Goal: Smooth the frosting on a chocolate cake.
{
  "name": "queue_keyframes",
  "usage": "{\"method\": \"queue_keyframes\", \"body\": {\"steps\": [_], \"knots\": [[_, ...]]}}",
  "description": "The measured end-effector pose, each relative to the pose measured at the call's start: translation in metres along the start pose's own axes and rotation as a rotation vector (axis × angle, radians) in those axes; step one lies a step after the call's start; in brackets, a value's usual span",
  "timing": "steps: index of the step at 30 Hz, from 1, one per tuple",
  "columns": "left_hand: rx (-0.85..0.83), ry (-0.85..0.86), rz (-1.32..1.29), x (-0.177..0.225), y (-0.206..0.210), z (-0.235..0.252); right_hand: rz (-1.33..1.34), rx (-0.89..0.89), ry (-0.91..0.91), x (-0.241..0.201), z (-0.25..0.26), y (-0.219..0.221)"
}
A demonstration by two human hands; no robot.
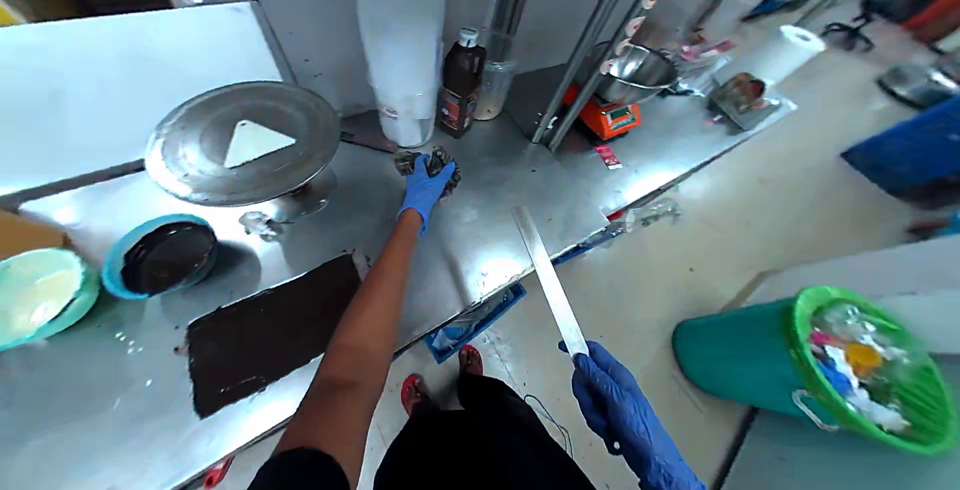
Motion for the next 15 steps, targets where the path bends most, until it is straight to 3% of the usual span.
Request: {"method": "queue_keyframes", "body": {"steps": [2, 5, 8, 12, 15], "knots": [[-0.163, -0.006, 0.131, 0.005, 0.008, -0.005, 0.038, 0.043, -0.027, 0.006, -0.010, 0.000], [-0.279, 0.124, 0.149, 0.029, 0.008, -0.034, 0.096, 0.075, -0.114, 0.011, -0.022, 0.001], [-0.382, 0.134, 0.044, 0.042, -0.007, -0.099, 0.137, 0.124, -0.239, 0.016, -0.030, 0.001], [-0.427, 0.127, 0.057, 0.004, -0.026, -0.163, 0.164, 0.171, -0.290, 0.022, -0.023, -0.020], [-0.436, 0.122, 0.118, -0.037, -0.047, -0.216, 0.082, 0.377, -0.216, 0.037, 0.022, -0.056]]}}
Point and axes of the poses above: each hand's wrist, its own z-axis towards the middle knuckle, its own y-axis out of the palm, x = y × z, the point moved 4 cm from there along z, towards the middle knuckle, and after that the axes turned 11 degrees about y, right-handed, at the moved point
